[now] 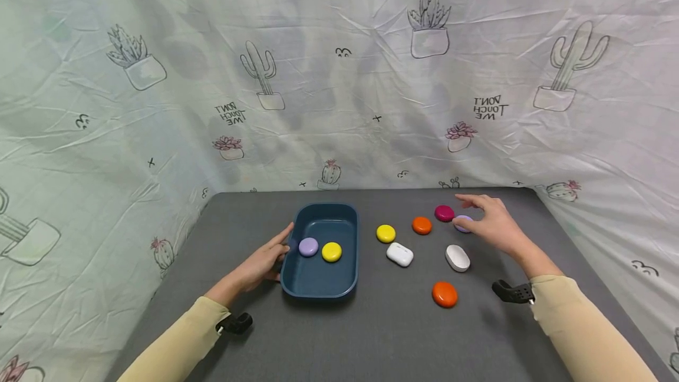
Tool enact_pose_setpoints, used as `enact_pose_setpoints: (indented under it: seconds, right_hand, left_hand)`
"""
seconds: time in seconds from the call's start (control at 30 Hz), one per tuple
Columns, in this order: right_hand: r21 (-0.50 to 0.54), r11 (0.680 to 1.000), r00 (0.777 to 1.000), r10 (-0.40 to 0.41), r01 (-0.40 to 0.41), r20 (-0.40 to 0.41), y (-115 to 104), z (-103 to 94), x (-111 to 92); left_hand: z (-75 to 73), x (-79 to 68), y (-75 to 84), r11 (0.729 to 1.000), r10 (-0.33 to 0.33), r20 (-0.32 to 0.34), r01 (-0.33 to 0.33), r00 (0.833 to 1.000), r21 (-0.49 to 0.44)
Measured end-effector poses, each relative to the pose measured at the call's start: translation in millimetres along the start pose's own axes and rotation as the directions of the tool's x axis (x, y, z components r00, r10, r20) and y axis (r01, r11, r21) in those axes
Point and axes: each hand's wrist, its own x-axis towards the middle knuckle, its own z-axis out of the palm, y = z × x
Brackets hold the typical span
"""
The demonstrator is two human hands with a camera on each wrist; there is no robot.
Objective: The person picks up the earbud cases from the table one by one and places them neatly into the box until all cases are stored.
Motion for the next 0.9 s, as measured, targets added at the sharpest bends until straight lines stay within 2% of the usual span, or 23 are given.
enact_pose_setpoints:
  seconds: [0.23,0.47,0.9]
  right_hand:
    - [-0.029,0.998,0.998,0.060,-0.061,-0.020,25,0.4,-3]
    - [-0.035,0.998,0.998,0.048,-0.049,-0.031,45,9.3,-3]
    - [-0.037,0.997,0.998,0.068,-0.069,-0.006,61,19.7,-3]
  left_hand:
    - [0.1,0.0,-0.6,1.000,0.001,0.003,-0.001,1.000,-0.001]
    - [0.0,0.0,-1.9,1.000,0.004,0.008,-0.004,1.000,0.003]
    - [-0.2,0.7,-2.8,0.999,0.017,-0.003,-0.017,1.000,0.035]
